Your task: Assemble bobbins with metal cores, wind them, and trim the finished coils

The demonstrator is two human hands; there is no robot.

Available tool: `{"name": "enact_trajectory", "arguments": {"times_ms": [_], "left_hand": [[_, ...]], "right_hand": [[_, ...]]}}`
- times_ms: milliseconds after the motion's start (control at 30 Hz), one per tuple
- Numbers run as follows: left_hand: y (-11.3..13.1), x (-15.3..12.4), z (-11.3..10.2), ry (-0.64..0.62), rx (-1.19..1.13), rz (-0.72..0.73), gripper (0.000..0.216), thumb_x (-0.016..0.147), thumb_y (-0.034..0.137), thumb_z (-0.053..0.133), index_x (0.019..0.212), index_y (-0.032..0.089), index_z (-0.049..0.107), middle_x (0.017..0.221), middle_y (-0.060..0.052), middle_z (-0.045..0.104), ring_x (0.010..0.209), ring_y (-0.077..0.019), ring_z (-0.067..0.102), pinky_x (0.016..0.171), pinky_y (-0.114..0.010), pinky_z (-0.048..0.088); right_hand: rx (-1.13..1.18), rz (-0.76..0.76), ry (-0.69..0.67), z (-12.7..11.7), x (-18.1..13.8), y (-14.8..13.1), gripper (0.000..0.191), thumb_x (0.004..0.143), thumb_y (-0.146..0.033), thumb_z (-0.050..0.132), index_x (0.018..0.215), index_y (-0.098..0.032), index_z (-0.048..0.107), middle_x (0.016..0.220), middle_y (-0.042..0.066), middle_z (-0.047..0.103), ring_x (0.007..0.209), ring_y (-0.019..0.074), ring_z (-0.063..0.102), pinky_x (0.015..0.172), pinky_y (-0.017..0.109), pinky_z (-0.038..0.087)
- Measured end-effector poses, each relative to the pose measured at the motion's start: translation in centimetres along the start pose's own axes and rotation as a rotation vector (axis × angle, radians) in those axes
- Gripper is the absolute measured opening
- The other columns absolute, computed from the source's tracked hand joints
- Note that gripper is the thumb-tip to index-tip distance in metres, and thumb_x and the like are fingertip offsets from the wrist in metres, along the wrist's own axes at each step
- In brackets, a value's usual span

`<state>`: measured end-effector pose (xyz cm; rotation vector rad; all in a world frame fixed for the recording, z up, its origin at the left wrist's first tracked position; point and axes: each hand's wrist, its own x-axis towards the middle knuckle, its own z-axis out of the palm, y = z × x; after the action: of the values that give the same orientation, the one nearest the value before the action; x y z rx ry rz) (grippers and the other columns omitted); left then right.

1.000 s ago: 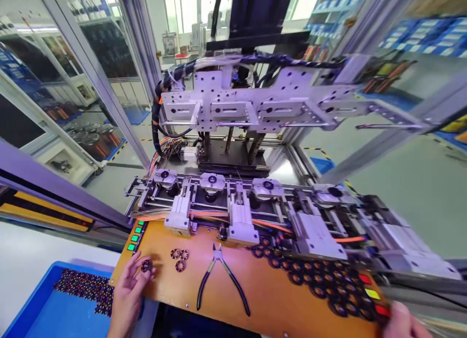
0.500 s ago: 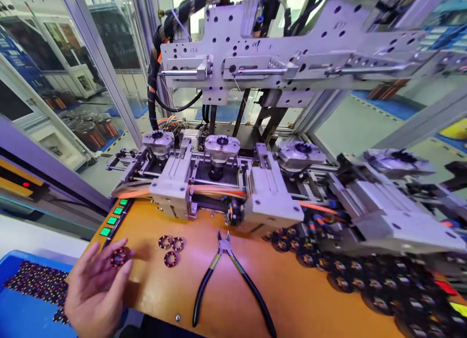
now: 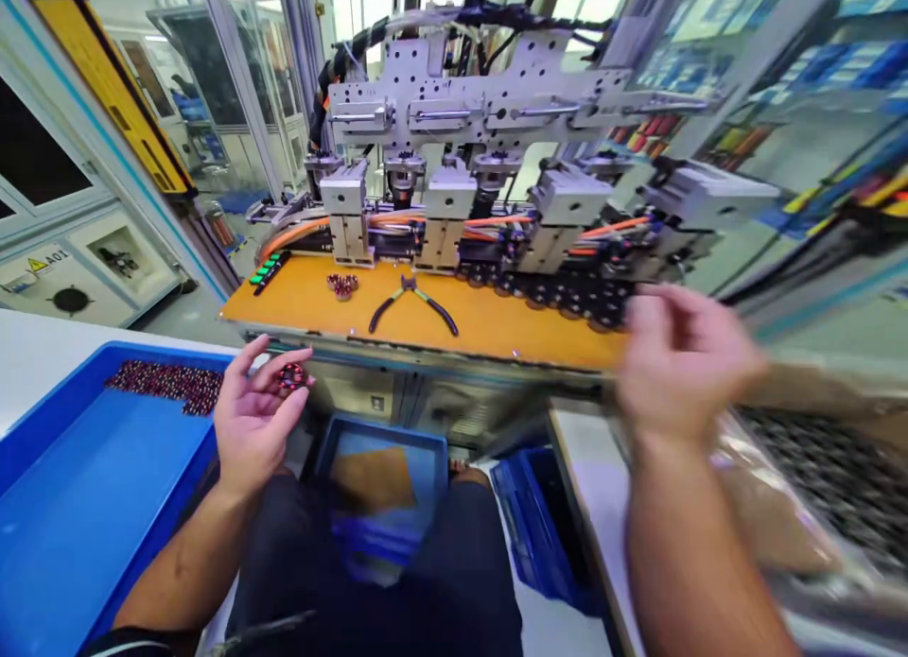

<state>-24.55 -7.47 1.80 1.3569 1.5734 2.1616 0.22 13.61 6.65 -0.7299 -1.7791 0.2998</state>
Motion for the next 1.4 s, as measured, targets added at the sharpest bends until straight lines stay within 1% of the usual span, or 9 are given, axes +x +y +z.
{"name": "enact_trajectory", "arguments": {"times_ms": [67,200,367,467,667,800,967,1200,1400], "left_hand": [[1.9,-2.9,0.0,-0.073,0.009,-0.018,0.059,0.080,0.008,0.071,0.133,0.019,0.047,0.114,-0.010,0.071,0.091,-0.0133,0.072,0.081,-0.024,0.060],[4.9,-7.5,-0.7,-0.133,0.030,0.055,0.070,0.073,0.005,0.077,0.135,0.025,0.050,0.110,-0.005,0.066,0.083,-0.0093,0.069,0.079,-0.022,0.060],[7.4,-10.7,-2.0,-0.235,0.017,0.119,0.078,0.075,0.003,0.074,0.142,0.028,0.042,0.108,-0.005,0.067,0.093,-0.0135,0.069,0.082,-0.025,0.061],[8.2,-11.5,-2.3,-0.245,-0.005,0.113,0.078,0.077,0.001,0.072,0.143,0.028,0.040,0.113,-0.007,0.070,0.097,-0.0149,0.071,0.084,-0.025,0.060],[7.2,-11.7,-1.3,-0.271,-0.151,0.001,0.076,0.081,0.002,0.069,0.144,0.030,0.036,0.115,-0.008,0.072,0.102,-0.0184,0.072,0.085,-0.029,0.061],[5.6,-11.2,-0.6,-0.377,-0.133,0.015,0.076,0.085,-0.001,0.061,0.148,0.031,0.031,0.126,-0.010,0.068,0.111,-0.0192,0.069,0.090,-0.030,0.060],[4.5,-10.1,0.6,-0.518,-0.125,0.070,0.081,0.086,-0.005,0.055,0.152,0.031,0.025,0.135,-0.011,0.063,0.121,-0.0206,0.063,0.100,-0.034,0.056],[3.1,-9.7,1.7,-0.306,-0.137,-0.019,0.081,0.077,-0.001,0.072,0.144,0.032,0.040,0.113,-0.005,0.066,0.086,-0.0092,0.070,0.077,-0.019,0.061],[2.6,-9.4,1.1,-0.316,-0.159,-0.083,0.074,0.082,0.008,0.071,0.144,0.030,0.038,0.111,-0.007,0.070,0.089,-0.0126,0.072,0.079,-0.022,0.062]], "right_hand": [[0.040,-0.202,-0.141,0.4,-2.7,-4.4,0.028,0.093,-0.025,0.062,0.119,-0.016,0.065,0.117,0.013,0.067,0.099,0.0214,0.066,0.087,0.037,0.054],[0.183,-0.759,-0.554,-0.2,-7.7,-12.8,0.039,0.092,-0.007,0.052,0.129,-0.016,0.058,0.135,0.015,0.058,0.120,0.0227,0.059,0.096,0.037,0.054],[0.111,-0.816,-0.690,-1.6,-10.8,-15.1,0.026,0.096,-0.011,0.045,0.110,-0.013,0.067,0.099,0.012,0.071,0.085,0.0182,0.066,0.073,0.029,0.055],[0.220,-0.709,-0.756,-2.6,-12.0,-14.6,0.021,0.096,-0.014,0.049,0.097,-0.014,0.070,0.069,0.004,0.065,0.060,0.0128,0.059,0.055,0.024,0.046],[0.519,-0.358,-0.948,-4.4,-14.5,-13.9,0.016,0.096,-0.017,0.055,0.101,-0.017,0.070,0.064,0.000,0.066,0.055,0.0097,0.058,0.052,0.022,0.043],[0.681,0.125,-0.911,-2.9,-14.1,-12.4,0.022,0.084,-0.034,0.074,0.097,-0.017,0.069,0.075,0.002,0.069,0.065,0.0104,0.063,0.062,0.022,0.051],[0.949,0.696,-0.797,0.6,-13.4,-11.5,0.028,0.077,-0.039,0.076,0.073,-0.016,0.060,0.066,-0.001,0.063,0.058,0.0089,0.057,0.055,0.021,0.047],[1.147,0.859,-0.605,2.9,-17.1,-11.5,0.026,0.085,-0.035,0.071,0.073,-0.018,0.057,0.065,-0.003,0.055,0.060,0.0081,0.050,0.058,0.022,0.041],[1.159,0.938,-0.590,3.2,-17.8,-11.1,0.023,0.084,-0.038,0.072,0.083,-0.019,0.059,0.073,-0.002,0.056,0.064,0.0104,0.051,0.061,0.024,0.042]]}}
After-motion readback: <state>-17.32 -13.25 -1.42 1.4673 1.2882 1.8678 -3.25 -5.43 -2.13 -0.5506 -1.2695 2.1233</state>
